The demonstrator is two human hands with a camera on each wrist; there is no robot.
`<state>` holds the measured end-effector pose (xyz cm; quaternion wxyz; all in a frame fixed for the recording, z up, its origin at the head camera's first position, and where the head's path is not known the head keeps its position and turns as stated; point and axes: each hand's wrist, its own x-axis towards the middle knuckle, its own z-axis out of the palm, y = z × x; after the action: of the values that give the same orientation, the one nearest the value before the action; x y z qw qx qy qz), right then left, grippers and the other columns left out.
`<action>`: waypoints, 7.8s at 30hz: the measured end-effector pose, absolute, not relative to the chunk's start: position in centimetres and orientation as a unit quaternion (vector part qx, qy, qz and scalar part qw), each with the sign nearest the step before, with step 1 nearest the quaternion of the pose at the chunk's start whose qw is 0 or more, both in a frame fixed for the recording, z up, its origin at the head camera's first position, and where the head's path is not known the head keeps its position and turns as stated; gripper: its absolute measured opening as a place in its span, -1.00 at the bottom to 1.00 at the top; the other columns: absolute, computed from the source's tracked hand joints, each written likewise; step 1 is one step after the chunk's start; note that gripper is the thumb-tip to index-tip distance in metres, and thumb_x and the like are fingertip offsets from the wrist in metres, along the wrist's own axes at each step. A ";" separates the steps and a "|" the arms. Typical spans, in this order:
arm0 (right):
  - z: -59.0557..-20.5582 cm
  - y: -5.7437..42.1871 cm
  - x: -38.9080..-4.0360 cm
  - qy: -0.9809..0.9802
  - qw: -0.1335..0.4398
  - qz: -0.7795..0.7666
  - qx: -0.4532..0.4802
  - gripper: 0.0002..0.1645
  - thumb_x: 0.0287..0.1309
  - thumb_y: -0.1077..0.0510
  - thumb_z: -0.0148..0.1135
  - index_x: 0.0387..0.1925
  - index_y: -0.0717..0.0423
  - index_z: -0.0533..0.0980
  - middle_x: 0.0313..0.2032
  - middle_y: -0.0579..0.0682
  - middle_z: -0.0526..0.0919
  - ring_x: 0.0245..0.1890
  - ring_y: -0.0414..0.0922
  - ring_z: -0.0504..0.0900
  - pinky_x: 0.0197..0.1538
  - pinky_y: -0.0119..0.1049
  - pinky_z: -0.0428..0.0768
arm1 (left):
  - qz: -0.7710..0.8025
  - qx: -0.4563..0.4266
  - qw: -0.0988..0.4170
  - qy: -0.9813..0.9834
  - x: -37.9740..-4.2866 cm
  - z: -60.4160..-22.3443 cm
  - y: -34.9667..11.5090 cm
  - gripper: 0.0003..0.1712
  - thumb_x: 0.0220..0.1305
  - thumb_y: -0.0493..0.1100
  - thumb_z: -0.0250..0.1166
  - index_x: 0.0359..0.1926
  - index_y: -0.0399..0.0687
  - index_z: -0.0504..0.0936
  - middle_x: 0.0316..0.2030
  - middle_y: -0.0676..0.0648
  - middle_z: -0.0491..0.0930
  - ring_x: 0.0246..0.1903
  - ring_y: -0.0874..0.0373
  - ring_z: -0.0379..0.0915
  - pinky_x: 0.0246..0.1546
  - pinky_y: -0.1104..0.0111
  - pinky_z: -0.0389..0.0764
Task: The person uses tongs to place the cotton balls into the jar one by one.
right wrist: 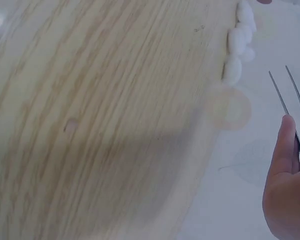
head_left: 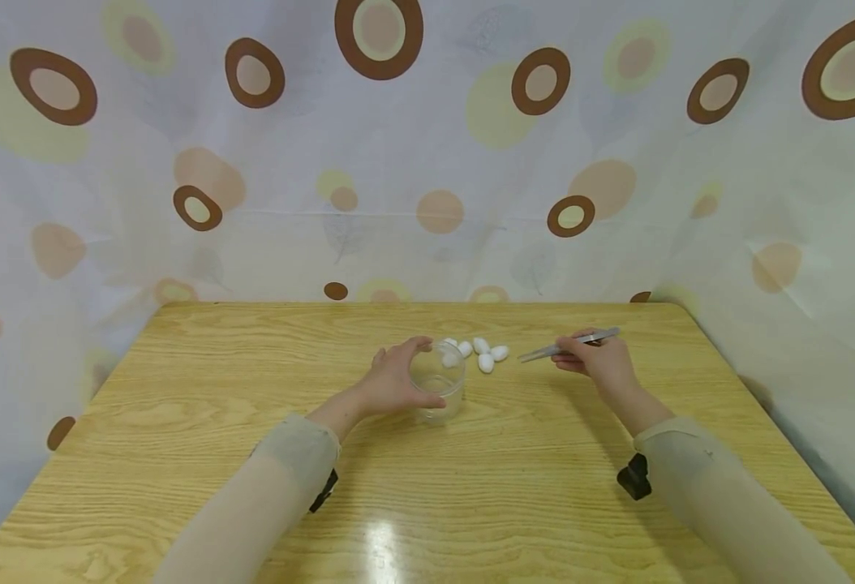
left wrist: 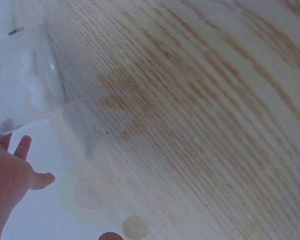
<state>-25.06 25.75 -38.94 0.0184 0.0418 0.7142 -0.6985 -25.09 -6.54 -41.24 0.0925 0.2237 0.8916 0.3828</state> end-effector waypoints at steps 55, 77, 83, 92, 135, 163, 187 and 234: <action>-40.3 22.5 -28.7 0.727 0.051 -0.658 0.191 -0.65 0.21 0.17 0.18 -0.05 0.31 0.40 -0.70 -0.10 0.62 -0.65 -0.26 0.67 -0.37 -0.41 0.64 | 0.389 0.211 0.076 0.894 -25.5 -41.9 -7.3 0.10 -0.10 0.08 0.50 0.39 -0.03 0.10 0.31 -0.03 0.28 0.34 -0.07 0.09 0.38 -0.07 -0.18; -40.0 22.6 -29.0 0.670 0.023 -0.714 0.199 -0.84 0.24 0.29 0.10 -0.19 0.22 0.32 -0.67 -0.11 0.60 -0.63 -0.25 0.67 -0.34 -0.40 0.65 | 0.393 0.205 0.086 0.892 -25.4 -41.6 -7.3 0.10 -0.10 0.08 0.50 0.40 0.00 0.07 0.33 -0.02 0.26 0.35 -0.12 0.03 0.37 -0.10 -0.17; -39.1 23.3 -28.3 0.656 0.036 -0.728 0.197 -0.92 0.26 0.30 0.06 -0.27 0.19 0.33 -0.67 -0.08 0.62 -0.63 -0.26 0.67 -0.37 -0.45 0.64 | 0.388 0.209 0.084 0.894 -25.4 -41.5 -7.2 0.10 -0.09 0.07 0.49 0.40 -0.01 0.07 0.32 -0.03 0.26 0.35 -0.10 0.06 0.38 -0.09 -0.21; -38.5 24.0 -27.5 0.643 0.041 -0.739 0.198 -0.95 0.27 0.31 0.05 -0.28 0.25 0.37 -0.66 -0.05 0.62 -0.61 -0.23 0.68 -0.35 -0.43 0.64 | 0.374 0.211 0.082 0.899 -25.5 -41.5 -7.2 0.12 -0.11 0.12 0.48 0.40 0.00 0.07 0.32 -0.02 0.28 0.34 -0.10 0.07 0.37 -0.06 -0.14; -35.0 20.5 -25.9 0.577 0.108 -0.803 0.105 -0.76 0.30 0.32 -0.03 -0.51 0.15 0.42 -0.58 0.00 0.59 -0.52 -0.18 0.70 -0.31 -0.43 0.65 | 0.420 0.210 0.081 0.879 -25.9 -41.0 -7.3 0.01 -0.05 0.06 0.46 0.37 -0.11 0.18 0.32 -0.04 0.30 0.34 -0.05 0.12 0.36 -0.12 -0.11; -36.2 15.1 -26.3 0.638 0.117 -0.760 0.050 -0.87 0.29 0.34 -0.01 -0.38 0.21 0.26 -0.62 -0.04 0.63 -0.59 -0.25 0.68 -0.38 -0.47 0.63 | 0.413 0.201 0.080 0.885 -25.6 -40.8 -7.3 -0.01 -0.03 0.07 0.45 0.37 -0.04 0.19 0.32 -0.04 0.31 0.34 -0.04 0.14 0.37 -0.06 -0.09; -36.3 14.7 -26.1 0.677 0.104 -0.728 0.024 -0.87 0.28 0.26 0.06 -0.37 0.22 0.32 -0.64 -0.10 0.65 -0.61 -0.28 0.67 -0.40 -0.46 0.63 | 0.418 0.199 0.094 0.882 -25.7 -40.7 -7.3 -0.01 -0.02 0.07 0.44 0.38 -0.04 0.16 0.34 -0.03 0.27 0.37 -0.03 0.07 0.41 -0.04 -0.26; -37.7 22.2 -28.3 0.676 0.047 -0.725 0.119 -0.86 0.27 0.15 0.11 -0.22 0.15 0.40 -0.56 -0.16 0.64 -0.50 -0.31 0.67 -0.27 -0.48 0.63 | 0.421 0.204 0.088 0.879 -25.5 -40.6 -7.4 -0.01 -0.01 0.04 0.43 0.38 -0.10 0.16 0.33 -0.07 0.27 0.37 -0.05 0.08 0.39 -0.08 -0.29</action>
<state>-28.30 22.16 -37.67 0.0473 0.1192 0.6763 -0.7254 -25.46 -7.40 -40.61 0.0884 0.2042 0.8795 0.4207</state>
